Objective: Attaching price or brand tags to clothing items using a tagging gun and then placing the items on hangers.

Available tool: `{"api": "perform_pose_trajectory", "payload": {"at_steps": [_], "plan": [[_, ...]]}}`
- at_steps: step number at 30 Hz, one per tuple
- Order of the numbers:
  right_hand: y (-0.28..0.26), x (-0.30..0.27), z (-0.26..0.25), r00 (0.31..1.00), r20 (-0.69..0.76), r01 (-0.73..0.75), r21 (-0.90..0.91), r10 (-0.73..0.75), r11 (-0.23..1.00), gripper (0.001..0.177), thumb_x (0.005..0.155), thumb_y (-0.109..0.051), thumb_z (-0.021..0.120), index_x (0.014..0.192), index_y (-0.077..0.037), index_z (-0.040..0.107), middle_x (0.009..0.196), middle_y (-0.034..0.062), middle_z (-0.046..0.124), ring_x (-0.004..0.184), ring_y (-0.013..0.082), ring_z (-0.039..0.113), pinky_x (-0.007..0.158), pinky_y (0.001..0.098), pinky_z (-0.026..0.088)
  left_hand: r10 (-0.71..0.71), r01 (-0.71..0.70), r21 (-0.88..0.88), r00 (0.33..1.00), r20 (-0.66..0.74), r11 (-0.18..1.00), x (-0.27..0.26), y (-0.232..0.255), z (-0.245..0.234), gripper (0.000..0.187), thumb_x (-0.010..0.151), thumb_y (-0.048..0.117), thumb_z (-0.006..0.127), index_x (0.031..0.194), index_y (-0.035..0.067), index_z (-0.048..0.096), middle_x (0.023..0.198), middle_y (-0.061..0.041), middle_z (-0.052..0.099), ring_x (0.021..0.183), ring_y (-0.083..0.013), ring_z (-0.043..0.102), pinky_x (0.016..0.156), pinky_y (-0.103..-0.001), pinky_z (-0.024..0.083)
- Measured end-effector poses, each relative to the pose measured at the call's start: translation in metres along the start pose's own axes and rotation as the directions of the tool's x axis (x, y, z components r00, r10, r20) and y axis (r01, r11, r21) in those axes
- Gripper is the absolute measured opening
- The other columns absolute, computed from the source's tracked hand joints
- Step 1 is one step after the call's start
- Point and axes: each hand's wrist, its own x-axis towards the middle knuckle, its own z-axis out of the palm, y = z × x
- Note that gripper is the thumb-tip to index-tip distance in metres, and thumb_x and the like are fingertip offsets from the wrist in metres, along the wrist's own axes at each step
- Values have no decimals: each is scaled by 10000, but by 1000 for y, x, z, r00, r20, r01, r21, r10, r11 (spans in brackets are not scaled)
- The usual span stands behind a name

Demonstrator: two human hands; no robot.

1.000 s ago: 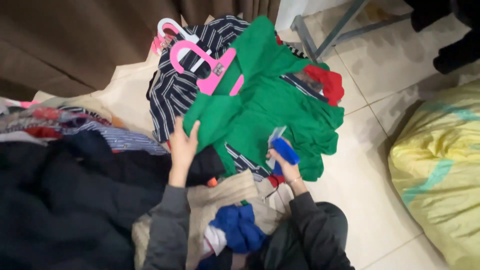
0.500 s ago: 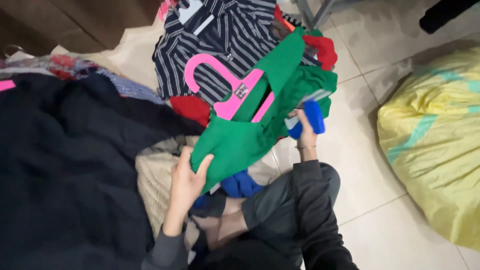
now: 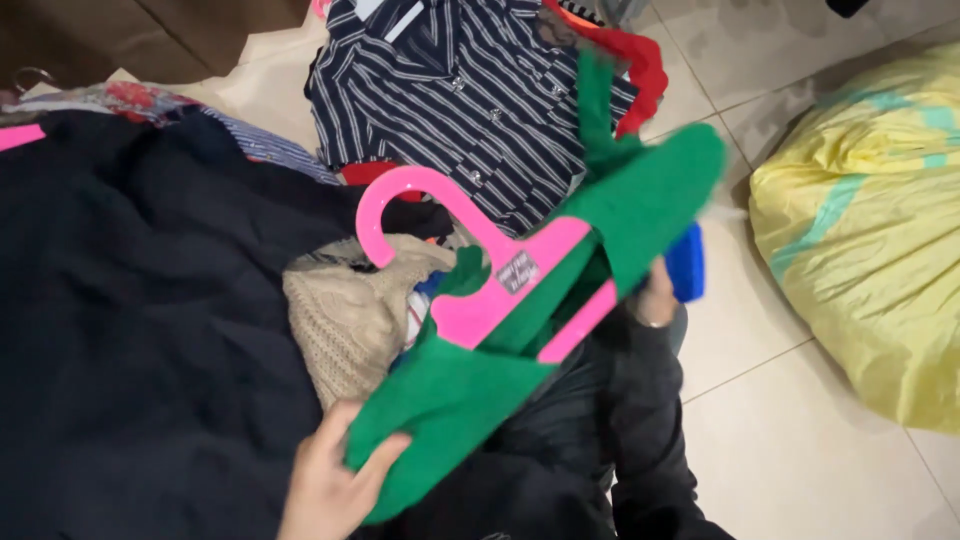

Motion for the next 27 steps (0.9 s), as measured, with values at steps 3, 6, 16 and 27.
{"api": "perform_pose_trajectory", "payload": {"at_steps": [3,6,16,27], "plan": [[-15,-14,6,1000,4,-15,-67,15,998,393,906,-146,691,1257,22,637,1121,122,733,920,213,736,839,269,609,-70,74,-118,997,44,990,-31,-41,-30,323,641,34,887,923,82,737,703,-24,802,595,-107,733,577,-246,598],[-36,-34,-4,999,16,-38,-161,41,986,346,914,-133,693,1225,9,642,1071,106,731,898,198,727,841,259,594,207,-180,-233,974,94,956,-45,-64,-60,361,714,85,866,1012,64,665,721,10,756,557,-34,682,532,-168,560],[-21,-65,35,979,113,-99,-455,168,885,123,938,-89,744,1013,-8,688,881,132,728,791,230,732,801,340,600,-51,50,-13,994,-98,999,27,-78,-62,259,759,106,877,968,86,726,699,-25,702,612,-117,594,578,-261,494],[2,-84,60,952,43,-254,-432,302,865,182,949,-136,766,827,-10,716,791,148,718,758,254,770,756,408,652,-150,184,262,978,-146,947,25,-74,-70,212,814,234,874,919,126,725,548,-75,660,499,-185,638,520,-333,496]]}}
